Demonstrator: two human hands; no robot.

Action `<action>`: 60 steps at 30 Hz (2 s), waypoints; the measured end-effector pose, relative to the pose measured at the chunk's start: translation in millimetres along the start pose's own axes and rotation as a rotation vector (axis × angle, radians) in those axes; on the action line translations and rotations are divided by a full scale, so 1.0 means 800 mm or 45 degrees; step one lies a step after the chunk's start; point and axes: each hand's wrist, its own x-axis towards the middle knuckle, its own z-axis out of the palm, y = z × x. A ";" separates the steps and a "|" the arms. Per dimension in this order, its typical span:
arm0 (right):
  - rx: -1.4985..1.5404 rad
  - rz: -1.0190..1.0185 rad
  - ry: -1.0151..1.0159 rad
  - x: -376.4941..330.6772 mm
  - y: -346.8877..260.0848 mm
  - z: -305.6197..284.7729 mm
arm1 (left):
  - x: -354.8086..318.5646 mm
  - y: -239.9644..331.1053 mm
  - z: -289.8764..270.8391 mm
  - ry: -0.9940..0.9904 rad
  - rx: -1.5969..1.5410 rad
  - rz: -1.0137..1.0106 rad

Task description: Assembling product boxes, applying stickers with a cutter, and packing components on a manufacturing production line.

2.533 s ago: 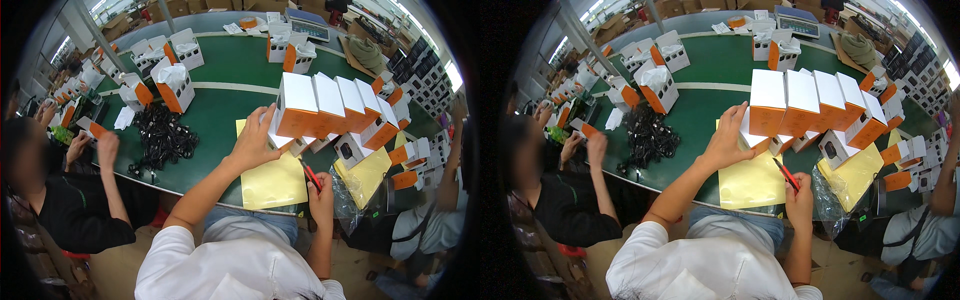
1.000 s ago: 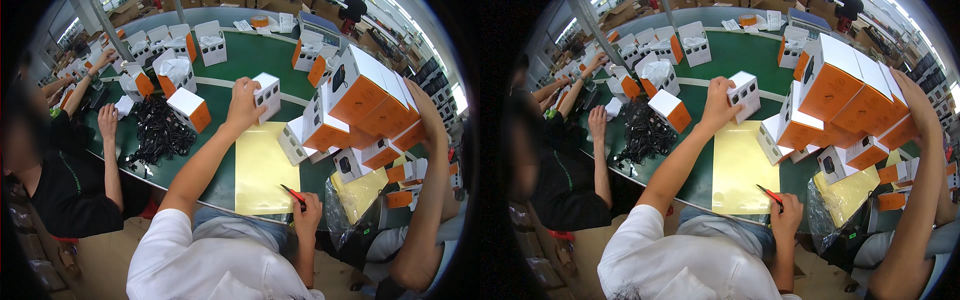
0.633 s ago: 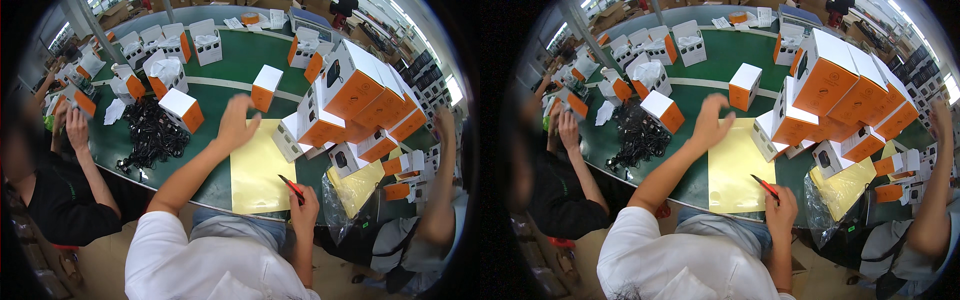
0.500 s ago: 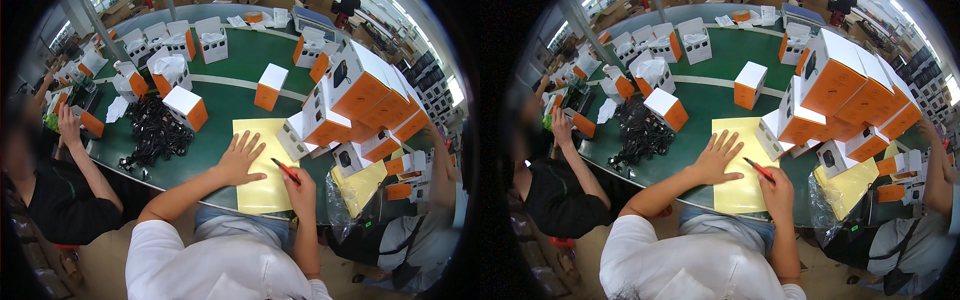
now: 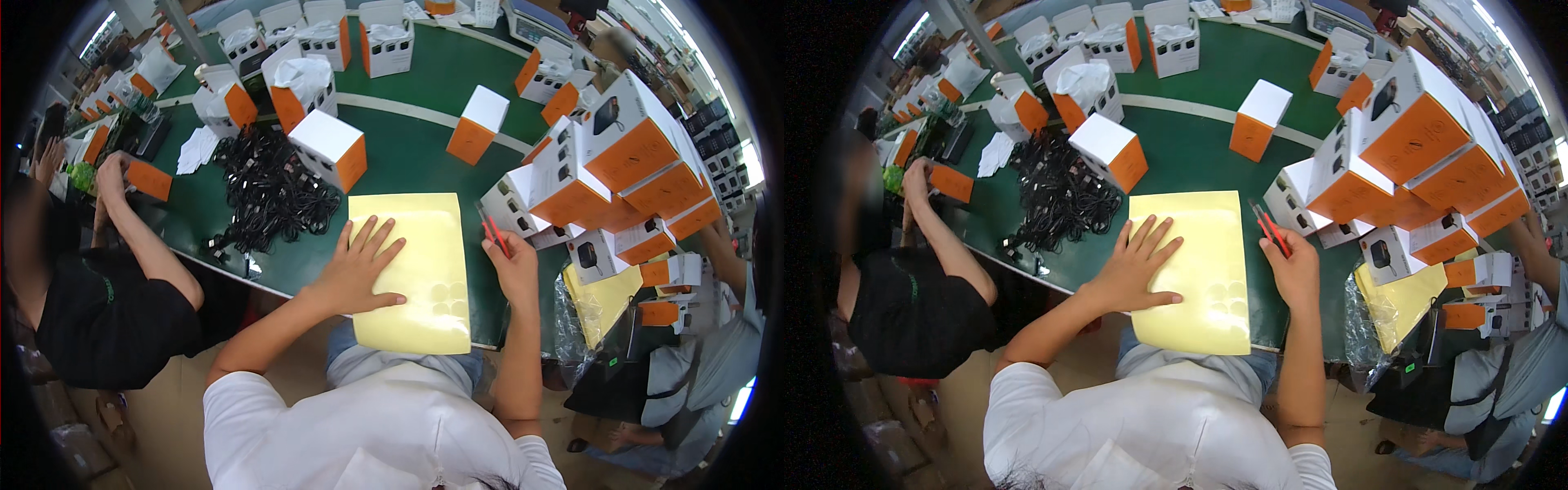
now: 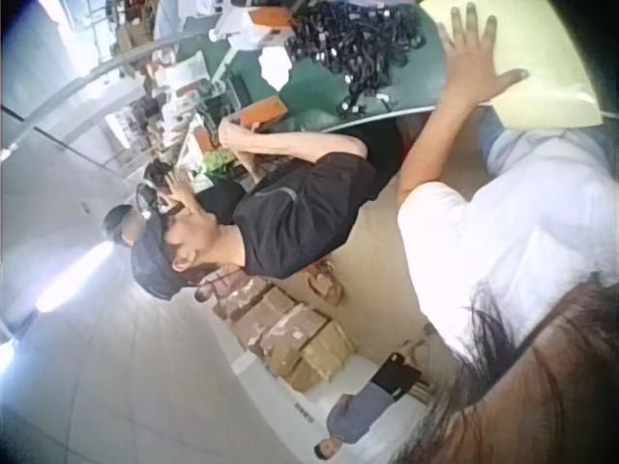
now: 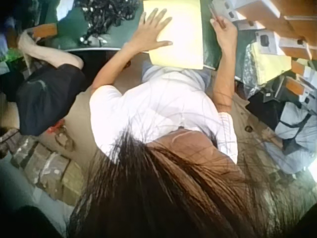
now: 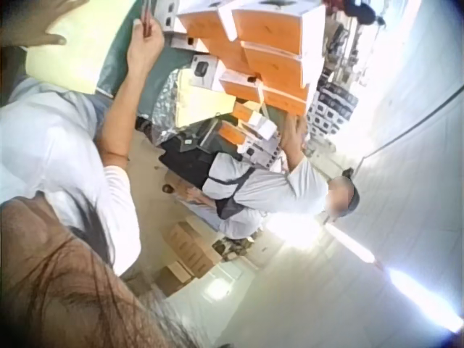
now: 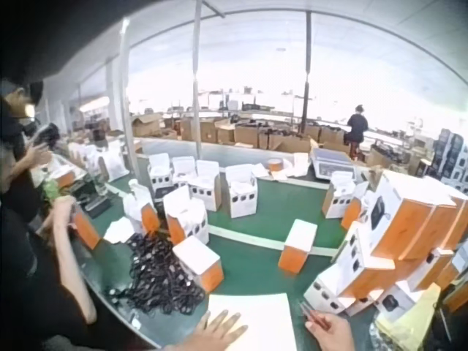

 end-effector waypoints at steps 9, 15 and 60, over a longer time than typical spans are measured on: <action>0.019 0.076 -0.133 -0.061 -0.009 -0.012 | 0.035 -0.007 -0.031 0.646 0.120 0.044; -0.127 0.101 -0.207 -0.096 -0.024 -0.009 | 0.066 -0.168 -0.179 0.381 0.306 0.086; -0.874 -0.189 -0.178 -0.072 -0.040 -0.014 | 0.103 0.046 0.026 -0.003 -0.125 0.427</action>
